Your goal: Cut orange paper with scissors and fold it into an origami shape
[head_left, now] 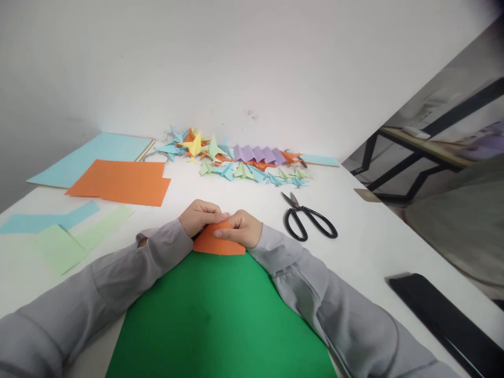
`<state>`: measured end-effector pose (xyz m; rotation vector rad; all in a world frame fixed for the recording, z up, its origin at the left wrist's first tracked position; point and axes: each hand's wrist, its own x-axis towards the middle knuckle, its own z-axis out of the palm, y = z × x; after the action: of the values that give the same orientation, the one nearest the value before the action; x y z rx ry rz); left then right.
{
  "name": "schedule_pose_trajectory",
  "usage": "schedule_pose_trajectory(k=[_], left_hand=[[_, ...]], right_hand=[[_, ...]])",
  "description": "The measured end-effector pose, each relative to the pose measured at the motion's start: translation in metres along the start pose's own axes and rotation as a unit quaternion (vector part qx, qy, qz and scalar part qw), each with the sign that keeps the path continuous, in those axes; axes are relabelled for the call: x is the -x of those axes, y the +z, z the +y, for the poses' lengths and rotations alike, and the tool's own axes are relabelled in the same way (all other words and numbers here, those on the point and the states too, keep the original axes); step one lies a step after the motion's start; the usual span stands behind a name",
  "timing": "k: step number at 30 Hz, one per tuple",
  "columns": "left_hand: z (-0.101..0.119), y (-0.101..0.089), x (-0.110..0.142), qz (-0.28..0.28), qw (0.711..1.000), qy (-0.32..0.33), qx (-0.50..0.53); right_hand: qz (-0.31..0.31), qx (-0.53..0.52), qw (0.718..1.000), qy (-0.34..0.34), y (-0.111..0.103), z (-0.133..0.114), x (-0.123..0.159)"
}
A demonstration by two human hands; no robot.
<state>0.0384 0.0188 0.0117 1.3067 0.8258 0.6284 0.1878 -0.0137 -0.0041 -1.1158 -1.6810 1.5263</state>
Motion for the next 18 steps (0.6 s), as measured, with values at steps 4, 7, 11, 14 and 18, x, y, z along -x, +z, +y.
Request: schedule_pose_trajectory(k=[4, 7, 11, 14, 18], left_hand=[[0.0019, 0.0026, 0.0016, 0.002, 1.0, -0.005, 0.023], [0.0019, 0.0037, 0.0016, 0.004, 1.0, -0.005, 0.024], [0.0007, 0.0027, 0.0003, 0.011, 0.999, 0.042, -0.027], [0.0002, 0.001, 0.0001, -0.026, 0.996, 0.047, -0.076], [0.0001, -0.0008, 0.0001, -0.069, 0.991, 0.042, -0.107]], right_hand=[[-0.009, -0.005, 1.0, 0.007, -0.0021, 0.0013, -0.0012], [-0.009, -0.01, 1.0, 0.01, -0.0033, 0.0015, -0.0019], [0.003, 0.004, 1.0, -0.003, -0.0036, -0.0024, -0.0003], [0.001, 0.044, 0.999, -0.015, -0.0026, -0.0064, 0.0018], [0.004, 0.049, 0.999, -0.018, -0.0013, -0.0064, 0.0016]])
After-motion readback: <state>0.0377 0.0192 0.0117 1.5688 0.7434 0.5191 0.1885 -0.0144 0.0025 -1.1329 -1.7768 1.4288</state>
